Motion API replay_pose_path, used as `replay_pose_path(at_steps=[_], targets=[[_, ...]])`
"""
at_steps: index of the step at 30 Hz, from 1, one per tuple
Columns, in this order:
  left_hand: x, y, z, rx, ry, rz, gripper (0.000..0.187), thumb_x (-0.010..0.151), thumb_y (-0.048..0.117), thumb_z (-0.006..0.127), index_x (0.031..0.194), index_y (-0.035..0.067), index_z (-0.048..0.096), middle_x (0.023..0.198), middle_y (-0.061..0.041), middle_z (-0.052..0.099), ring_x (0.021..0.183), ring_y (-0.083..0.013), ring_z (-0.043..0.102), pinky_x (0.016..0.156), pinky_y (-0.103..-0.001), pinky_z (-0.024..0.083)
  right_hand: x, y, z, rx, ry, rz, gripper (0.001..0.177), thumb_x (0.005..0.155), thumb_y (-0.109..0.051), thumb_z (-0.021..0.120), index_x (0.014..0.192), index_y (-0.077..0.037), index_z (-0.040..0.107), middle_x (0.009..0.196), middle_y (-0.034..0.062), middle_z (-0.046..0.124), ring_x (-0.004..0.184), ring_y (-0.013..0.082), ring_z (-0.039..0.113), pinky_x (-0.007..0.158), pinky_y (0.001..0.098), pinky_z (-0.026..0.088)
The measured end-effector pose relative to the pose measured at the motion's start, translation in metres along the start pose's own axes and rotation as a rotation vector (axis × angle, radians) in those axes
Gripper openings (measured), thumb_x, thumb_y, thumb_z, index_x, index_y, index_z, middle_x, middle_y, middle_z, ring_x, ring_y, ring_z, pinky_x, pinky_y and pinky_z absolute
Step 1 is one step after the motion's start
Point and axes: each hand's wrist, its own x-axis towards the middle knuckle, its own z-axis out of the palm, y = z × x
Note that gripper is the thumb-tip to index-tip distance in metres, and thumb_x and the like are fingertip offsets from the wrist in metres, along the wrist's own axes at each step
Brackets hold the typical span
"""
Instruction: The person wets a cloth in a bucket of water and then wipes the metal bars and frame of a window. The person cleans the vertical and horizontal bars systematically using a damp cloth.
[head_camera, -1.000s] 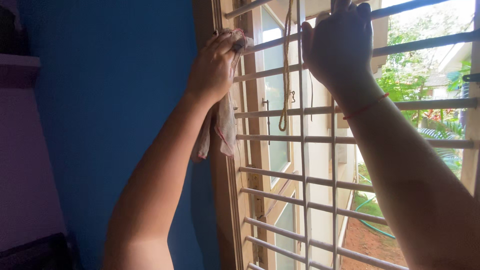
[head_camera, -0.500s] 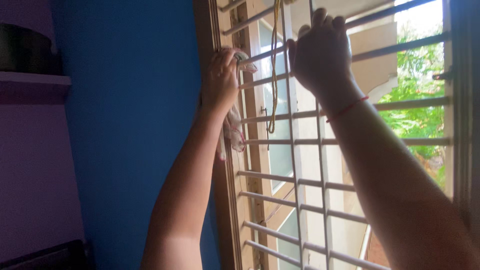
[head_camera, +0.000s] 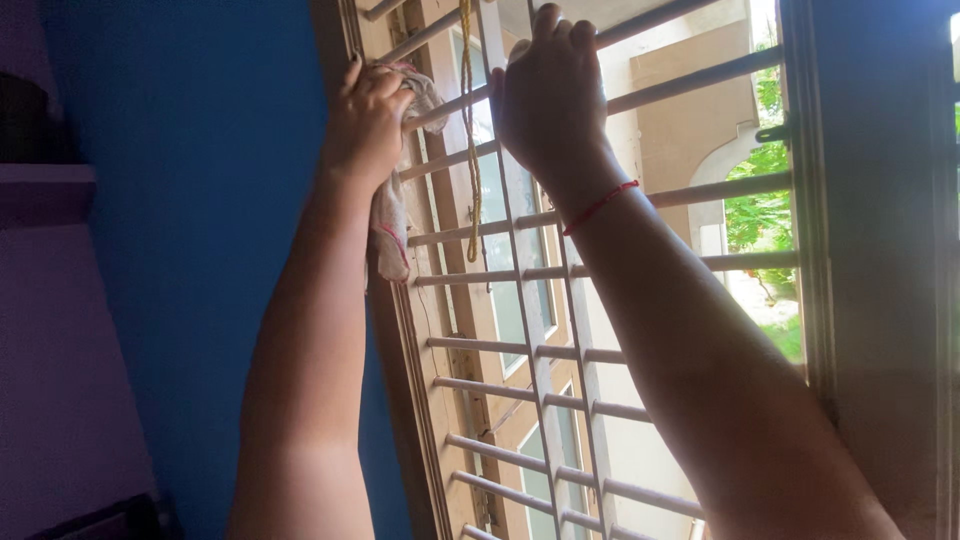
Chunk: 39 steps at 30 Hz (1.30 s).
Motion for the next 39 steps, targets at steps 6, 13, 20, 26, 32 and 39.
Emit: replay_pose_path(at_steps=[6, 13, 20, 26, 32, 39], targets=[[-0.018, 0.022, 0.004, -0.113, 0.076, -0.127, 0.028, 0.098, -0.008, 0.061, 0.121, 0.003, 0.071, 0.136, -0.019, 0.065, 0.134, -0.0317, 0.056, 0.125, -0.049, 0.029, -0.002, 0.002, -0.001, 0.052, 0.090, -0.016, 0.044, 0.102, -0.039, 0.059, 0.089, 0.001, 0.071, 0.104, 0.0199, 0.058, 0.095, 0.0295, 0.056, 0.090, 0.0435, 0.039], [-0.061, 0.077, -0.019, -0.207, 0.235, -0.256, 0.047, 0.101, -0.011, 0.055, 0.146, 0.001, 0.053, 0.149, -0.018, 0.057, 0.142, -0.0305, 0.053, 0.122, -0.042, 0.038, -0.009, 0.003, -0.004, 0.037, 0.082, -0.019, 0.044, 0.104, -0.039, 0.058, 0.091, 0.001, 0.071, 0.107, 0.0202, 0.056, 0.095, 0.0298, 0.056, 0.091, 0.0433, 0.040], [-0.112, 0.092, -0.036, -0.173, 0.239, -0.181, 0.061, 0.094, 0.003, 0.059, 0.150, -0.003, 0.036, 0.147, -0.026, 0.050, 0.139, -0.0389, 0.049, 0.118, -0.063, 0.028, -0.006, 0.000, 0.001, 0.009, 0.018, -0.011, 0.046, 0.108, -0.040, 0.058, 0.094, 0.003, 0.070, 0.103, 0.0201, 0.058, 0.095, 0.0309, 0.056, 0.089, 0.0457, 0.040], [-0.119, 0.090, -0.028, -0.170, 0.149, -0.251, 0.044, 0.094, 0.002, 0.063, 0.137, 0.004, 0.056, 0.141, -0.018, 0.058, 0.135, -0.0340, 0.052, 0.114, -0.049, 0.042, -0.008, -0.009, -0.027, -0.054, 0.395, 0.032, 0.041, 0.092, -0.031, 0.067, 0.125, -0.007, 0.066, 0.121, 0.0191, 0.058, 0.113, 0.0339, 0.055, 0.098, 0.0521, 0.038], [-0.103, 0.065, -0.035, -0.889, 0.337, -0.812, 0.027, 0.089, 0.004, 0.069, 0.116, 0.001, 0.066, 0.121, -0.017, 0.064, 0.113, -0.0281, 0.064, 0.100, -0.038, 0.054, 0.001, -0.059, -0.069, 0.572, -0.279, -0.069, 0.069, 0.091, -0.048, 0.079, 0.139, -0.005, 0.055, 0.109, 0.0209, 0.070, 0.096, 0.0391, 0.070, 0.081, 0.0518, 0.055], [-0.069, 0.028, -0.052, -1.941, 0.431, -0.872, 0.039, 0.095, 0.007, 0.064, 0.133, 0.004, 0.057, 0.131, -0.015, 0.059, 0.118, -0.0262, 0.062, 0.095, -0.044, 0.056, 0.002, -0.088, -0.017, 1.161, -0.463, 0.154, 0.055, 0.082, -0.027, 0.083, 0.128, -0.005, 0.063, 0.092, 0.0175, 0.075, 0.085, 0.0245, 0.074, 0.075, 0.0359, 0.060]])
